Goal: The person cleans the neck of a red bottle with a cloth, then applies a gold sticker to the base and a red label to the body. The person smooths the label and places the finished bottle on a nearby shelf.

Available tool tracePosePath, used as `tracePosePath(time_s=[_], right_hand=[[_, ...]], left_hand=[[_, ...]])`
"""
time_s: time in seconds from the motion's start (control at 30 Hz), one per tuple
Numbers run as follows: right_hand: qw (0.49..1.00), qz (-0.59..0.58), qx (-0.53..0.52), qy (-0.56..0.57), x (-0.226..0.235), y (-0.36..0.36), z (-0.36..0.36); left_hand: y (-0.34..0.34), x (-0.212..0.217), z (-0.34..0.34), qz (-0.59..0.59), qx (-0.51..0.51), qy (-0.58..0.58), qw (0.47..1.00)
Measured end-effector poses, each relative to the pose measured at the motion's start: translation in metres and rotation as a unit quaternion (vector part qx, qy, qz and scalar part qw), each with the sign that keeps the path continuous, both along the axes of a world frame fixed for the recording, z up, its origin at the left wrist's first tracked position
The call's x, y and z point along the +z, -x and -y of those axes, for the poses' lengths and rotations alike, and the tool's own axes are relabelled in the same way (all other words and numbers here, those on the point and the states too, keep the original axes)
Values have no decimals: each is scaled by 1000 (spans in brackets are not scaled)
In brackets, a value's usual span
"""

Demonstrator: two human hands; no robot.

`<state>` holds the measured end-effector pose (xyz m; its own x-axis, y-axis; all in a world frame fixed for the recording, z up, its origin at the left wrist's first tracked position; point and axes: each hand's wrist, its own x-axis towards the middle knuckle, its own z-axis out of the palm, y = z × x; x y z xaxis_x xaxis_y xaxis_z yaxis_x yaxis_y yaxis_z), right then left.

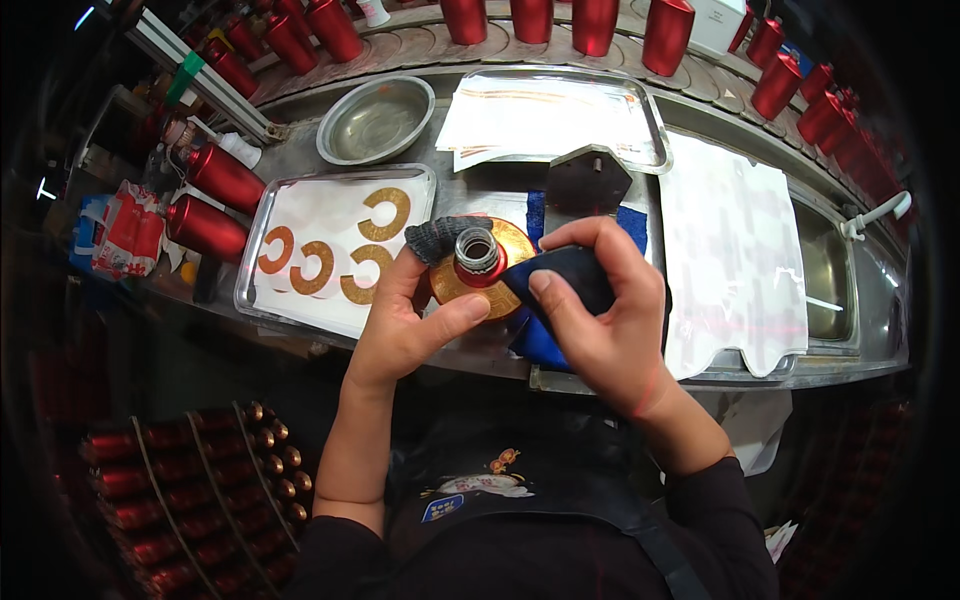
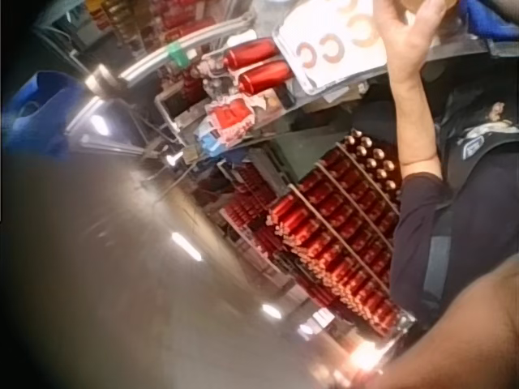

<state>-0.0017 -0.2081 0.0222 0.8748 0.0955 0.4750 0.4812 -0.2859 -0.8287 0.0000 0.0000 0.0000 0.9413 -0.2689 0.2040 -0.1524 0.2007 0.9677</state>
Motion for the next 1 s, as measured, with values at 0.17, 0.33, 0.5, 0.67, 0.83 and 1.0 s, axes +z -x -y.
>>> tracePosePath(time_s=[0.17, 0.33, 0.5, 0.67, 0.83, 1.0], right_hand=[[992, -117, -45, 24, 10, -34, 9], [999, 32, -24, -11, -2, -9, -7], [996, -60, -51, -48, 1, -38, 2], [995, -30, -95, -21, -9, -38, 2], [995, 59, -75, 4, -2, -39, -5], [977, 191, 11, 90, 6, -24, 0]], left_hand=[[-1, 2, -2, 6, 21, -30, 999], [-1, -4, 1, 8, 47, -12, 999], [-5, 1, 1, 6, 52, -15, 999], [-4, 1, -3, -12, 42, -11, 999], [-12, -1, -10, -6, 35, -42, 998], [-13, 2, -12, 71, 52, -150, 985]])
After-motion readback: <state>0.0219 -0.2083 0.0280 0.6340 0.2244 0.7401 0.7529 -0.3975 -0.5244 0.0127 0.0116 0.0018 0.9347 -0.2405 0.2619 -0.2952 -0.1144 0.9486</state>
